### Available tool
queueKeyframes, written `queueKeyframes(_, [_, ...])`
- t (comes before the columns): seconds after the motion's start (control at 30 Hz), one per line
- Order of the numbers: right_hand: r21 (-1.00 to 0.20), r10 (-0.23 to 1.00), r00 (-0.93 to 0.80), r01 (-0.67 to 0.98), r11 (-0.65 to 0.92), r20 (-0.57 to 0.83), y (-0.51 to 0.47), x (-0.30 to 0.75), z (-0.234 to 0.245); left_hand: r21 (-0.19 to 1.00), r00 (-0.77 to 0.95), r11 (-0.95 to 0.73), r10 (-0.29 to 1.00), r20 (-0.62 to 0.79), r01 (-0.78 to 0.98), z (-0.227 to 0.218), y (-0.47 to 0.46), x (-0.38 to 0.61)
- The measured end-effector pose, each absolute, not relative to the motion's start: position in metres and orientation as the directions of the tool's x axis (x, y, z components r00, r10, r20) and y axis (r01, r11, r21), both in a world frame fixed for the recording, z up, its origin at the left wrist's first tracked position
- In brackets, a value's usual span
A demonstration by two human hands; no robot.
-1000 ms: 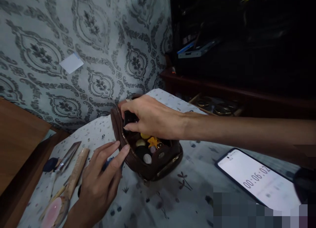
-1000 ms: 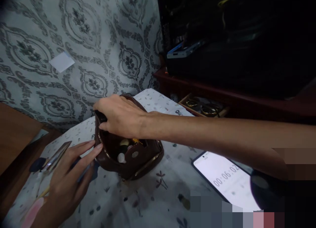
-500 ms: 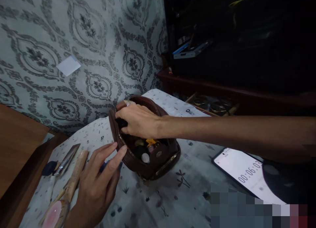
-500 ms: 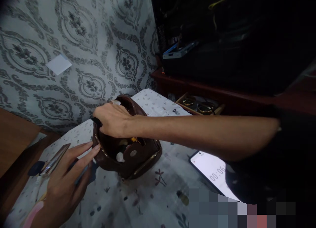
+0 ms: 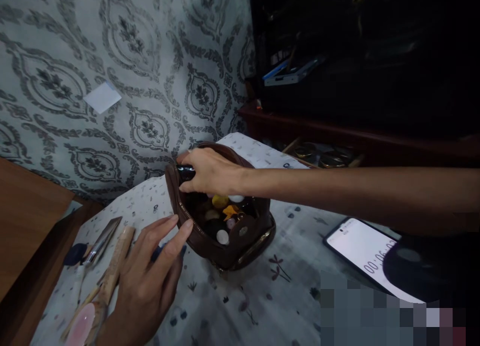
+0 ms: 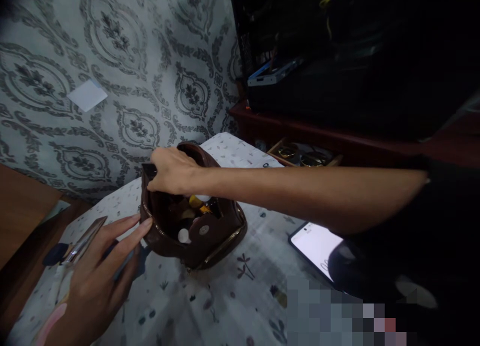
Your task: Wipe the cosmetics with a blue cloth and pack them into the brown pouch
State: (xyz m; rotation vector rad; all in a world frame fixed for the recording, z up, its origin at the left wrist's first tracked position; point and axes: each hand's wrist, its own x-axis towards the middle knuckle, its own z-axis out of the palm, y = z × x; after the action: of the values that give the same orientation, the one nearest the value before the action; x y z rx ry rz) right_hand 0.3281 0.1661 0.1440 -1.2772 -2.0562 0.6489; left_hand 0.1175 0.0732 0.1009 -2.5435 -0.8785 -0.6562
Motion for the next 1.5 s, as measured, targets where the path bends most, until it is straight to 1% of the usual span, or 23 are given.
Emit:
queueKeyframes(0.07, [-0.831,0.939,-0.287,0.464,0.308,0.188,0.167,0.334,0.145,-0.182,0.699,-0.741,0.479,0.531,0.646,0.101,0.073,0.117])
queueKeyframes(0.13, [-0.945,0.957,-0.249,0.249,0.209,0.146,0.168,0.339,0.146,-0.178,0.699,-0.742,0.481,0.53,0.646,0.102,0.072,0.117])
queueKeyframes(0.17, [-0.977,0.963,-0.23,0.127,0.173,0.141,0.168,0.341,0.147,-0.178,0.698,-0.741,0.483,0.529,0.648,0.102,0.072,0.117])
queueKeyframes(0.27, [-0.98,0.981,-0.166,-0.185,0.073,0.104,0.168,0.345,0.15,-0.177,0.694,-0.736,0.491,0.526,0.654,0.101,0.072,0.117])
queueKeyframes(0.3, [-0.968,0.984,-0.164,-0.25,0.022,0.065,0.167,0.345,0.151,-0.175,0.693,-0.734,0.494,0.526,0.656,0.101,0.072,0.118])
queueKeyframes(0.37, [-0.947,0.977,-0.208,-0.302,-0.113,-0.051,0.165,0.344,0.154,-0.172,0.692,-0.734,0.496,0.524,0.657,0.101,0.072,0.118])
queueKeyframes(0.43, [-0.93,0.952,-0.272,-0.294,-0.221,-0.14,0.16,0.343,0.156,-0.173,0.695,-0.737,0.493,0.523,0.654,0.101,0.072,0.118])
queueKeyframes(0.5, [-0.923,0.941,-0.291,-0.288,-0.256,-0.17,0.155,0.343,0.158,-0.175,0.697,-0.736,0.497,0.517,0.654,0.101,0.072,0.118])
queueKeyframes(0.67, [-0.912,0.942,-0.286,-0.314,-0.266,-0.176,0.147,0.341,0.162,-0.172,0.697,-0.735,0.503,0.511,0.656,0.101,0.071,0.118])
queueKeyframes(0.8, [-0.916,0.934,-0.344,-0.335,-0.22,-0.099,0.145,0.338,0.161,-0.164,0.69,-0.733,0.505,0.518,0.66,0.1,0.072,0.118])
queueKeyframes(0.9, [-0.962,0.929,-0.37,-0.244,-0.121,-0.023,0.144,0.336,0.156,-0.176,0.694,-0.732,0.498,0.52,0.658,0.101,0.072,0.119])
queueKeyframes(0.97, [-0.99,0.933,-0.358,-0.144,-0.009,0.044,0.143,0.336,0.152,-0.183,0.697,-0.731,0.496,0.518,0.657,0.102,0.071,0.119])
queueKeyframes(1.03, [-0.99,0.935,-0.325,-0.036,0.134,0.139,0.143,0.336,0.148,-0.185,0.696,-0.729,0.497,0.519,0.659,0.102,0.071,0.119])
queueKeyframes(1.13, [-0.922,0.902,-0.286,0.119,0.367,0.323,0.142,0.338,0.143,-0.188,0.696,-0.727,0.499,0.516,0.66,0.101,0.071,0.119])
queueKeyframes(1.23, [-0.816,0.83,-0.326,0.224,0.533,0.452,0.139,0.34,0.14,-0.19,0.698,-0.727,0.5,0.513,0.66,0.101,0.071,0.118])
queueKeyframes(1.3, [-0.771,0.804,-0.356,0.269,0.577,0.477,0.137,0.341,0.138,-0.208,0.707,-0.724,0.498,0.502,0.658,0.101,0.071,0.116])
queueKeyframes(1.43, [-0.728,0.785,-0.4,0.323,0.604,0.474,0.137,0.343,0.135,-0.283,0.73,-0.695,0.508,0.457,0.661,0.102,0.068,0.112])
queueKeyframes(1.5, [-0.705,0.772,-0.423,0.343,0.621,0.474,0.139,0.343,0.134,-0.292,0.727,-0.683,0.521,0.448,0.67,0.101,0.067,0.111])
